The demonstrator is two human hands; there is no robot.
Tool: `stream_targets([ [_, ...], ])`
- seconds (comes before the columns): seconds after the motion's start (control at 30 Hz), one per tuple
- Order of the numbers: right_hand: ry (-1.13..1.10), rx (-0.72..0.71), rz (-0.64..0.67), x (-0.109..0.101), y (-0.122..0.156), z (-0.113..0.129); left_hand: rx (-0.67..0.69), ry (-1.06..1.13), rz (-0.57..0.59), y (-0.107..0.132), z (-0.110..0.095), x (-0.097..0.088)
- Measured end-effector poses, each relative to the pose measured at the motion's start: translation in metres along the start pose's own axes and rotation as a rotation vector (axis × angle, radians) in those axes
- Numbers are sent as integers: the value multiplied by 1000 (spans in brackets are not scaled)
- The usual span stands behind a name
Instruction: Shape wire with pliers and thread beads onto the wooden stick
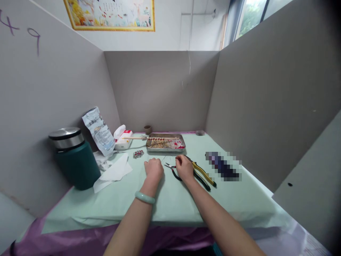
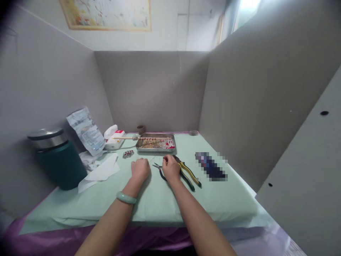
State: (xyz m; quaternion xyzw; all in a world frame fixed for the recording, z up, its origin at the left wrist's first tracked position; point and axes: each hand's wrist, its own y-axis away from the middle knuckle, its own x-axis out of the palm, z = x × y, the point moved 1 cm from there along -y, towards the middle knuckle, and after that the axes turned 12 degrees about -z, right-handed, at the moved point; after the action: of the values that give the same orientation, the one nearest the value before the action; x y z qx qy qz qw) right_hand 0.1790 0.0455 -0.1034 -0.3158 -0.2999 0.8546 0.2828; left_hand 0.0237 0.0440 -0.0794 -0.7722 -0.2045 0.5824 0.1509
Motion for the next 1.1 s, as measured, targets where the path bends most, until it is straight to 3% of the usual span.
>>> stream_targets([
  [0.3, 165, -36, 45, -4, 2, 4, -248, 173, -165, -8, 9, -9],
  [0.63, 169, -286, 209, -7, 10, 14, -225, 556, -269, -13, 9, -6],
  [0.87, 136, -347, 255, -6, 13, 15, -191, 722, -210, -10, 2, -2],
  [1.1, -233, -66, 89, -4, 4, 14, -30, 911, 40, -4, -9, 5],
])
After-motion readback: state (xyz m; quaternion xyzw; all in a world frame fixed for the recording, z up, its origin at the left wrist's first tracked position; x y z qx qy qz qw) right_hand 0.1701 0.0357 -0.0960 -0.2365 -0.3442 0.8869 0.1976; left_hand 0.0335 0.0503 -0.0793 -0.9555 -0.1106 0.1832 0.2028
